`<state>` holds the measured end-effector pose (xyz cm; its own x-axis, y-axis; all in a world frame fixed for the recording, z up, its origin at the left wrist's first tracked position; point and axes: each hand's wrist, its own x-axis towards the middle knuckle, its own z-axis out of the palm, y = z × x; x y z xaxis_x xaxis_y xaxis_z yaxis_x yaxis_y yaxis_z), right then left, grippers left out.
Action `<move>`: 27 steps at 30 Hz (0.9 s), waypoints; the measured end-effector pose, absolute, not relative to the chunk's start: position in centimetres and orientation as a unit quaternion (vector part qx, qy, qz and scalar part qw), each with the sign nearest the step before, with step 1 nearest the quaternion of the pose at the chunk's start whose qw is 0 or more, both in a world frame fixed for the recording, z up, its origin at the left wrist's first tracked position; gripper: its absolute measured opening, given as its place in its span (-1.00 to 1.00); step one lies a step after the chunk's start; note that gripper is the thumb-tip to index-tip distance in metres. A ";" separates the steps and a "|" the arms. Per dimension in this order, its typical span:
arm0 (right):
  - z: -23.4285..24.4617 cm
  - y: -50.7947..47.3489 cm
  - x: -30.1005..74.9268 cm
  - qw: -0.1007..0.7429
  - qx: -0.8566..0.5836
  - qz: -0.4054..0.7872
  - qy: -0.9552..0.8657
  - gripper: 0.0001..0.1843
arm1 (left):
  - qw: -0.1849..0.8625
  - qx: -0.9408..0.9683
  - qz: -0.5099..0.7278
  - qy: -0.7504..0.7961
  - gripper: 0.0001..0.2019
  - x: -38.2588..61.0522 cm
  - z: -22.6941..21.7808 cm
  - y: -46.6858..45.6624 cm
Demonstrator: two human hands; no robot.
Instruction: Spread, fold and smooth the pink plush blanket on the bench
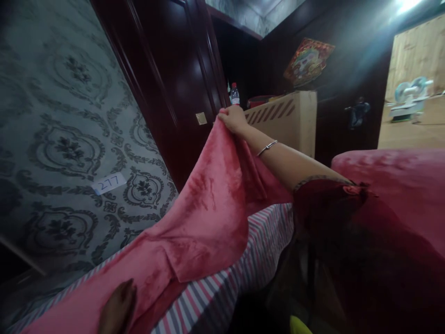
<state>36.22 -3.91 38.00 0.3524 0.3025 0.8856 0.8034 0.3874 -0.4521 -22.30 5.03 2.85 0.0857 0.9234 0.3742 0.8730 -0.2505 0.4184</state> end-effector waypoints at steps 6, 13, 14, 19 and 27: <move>35.6 -5.0 28.4 0.579 -0.497 -0.162 -0.626 -0.66 | 0.100 0.799 0.458 0.377 -0.42 -10.4 15.7 -0.2; 33.1 -9.0 21.3 0.592 -0.430 -0.036 -0.681 -0.64 | 0.285 0.813 0.492 0.121 -0.31 2.1 28.2 -3.3; 32.8 -9.5 20.9 0.601 -0.416 -0.011 -0.682 -0.66 | 0.315 0.812 0.482 0.096 -0.34 3.1 29.0 -3.4; 31.1 -11.1 20.7 0.656 -0.369 0.083 -0.653 -0.73 | 0.370 0.813 0.444 0.072 -0.48 6.4 30.6 -3.8; 24.5 -12.0 22.4 0.713 -0.379 0.138 -0.573 -0.66 | 0.276 0.836 0.463 0.101 -0.68 9.5 31.4 -2.4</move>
<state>22.40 -11.97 24.53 0.3059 0.6311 0.7128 0.2381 0.6742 -0.6991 9.52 -2.36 31.39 0.5501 0.4249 0.7189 -0.0858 -0.8276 0.5547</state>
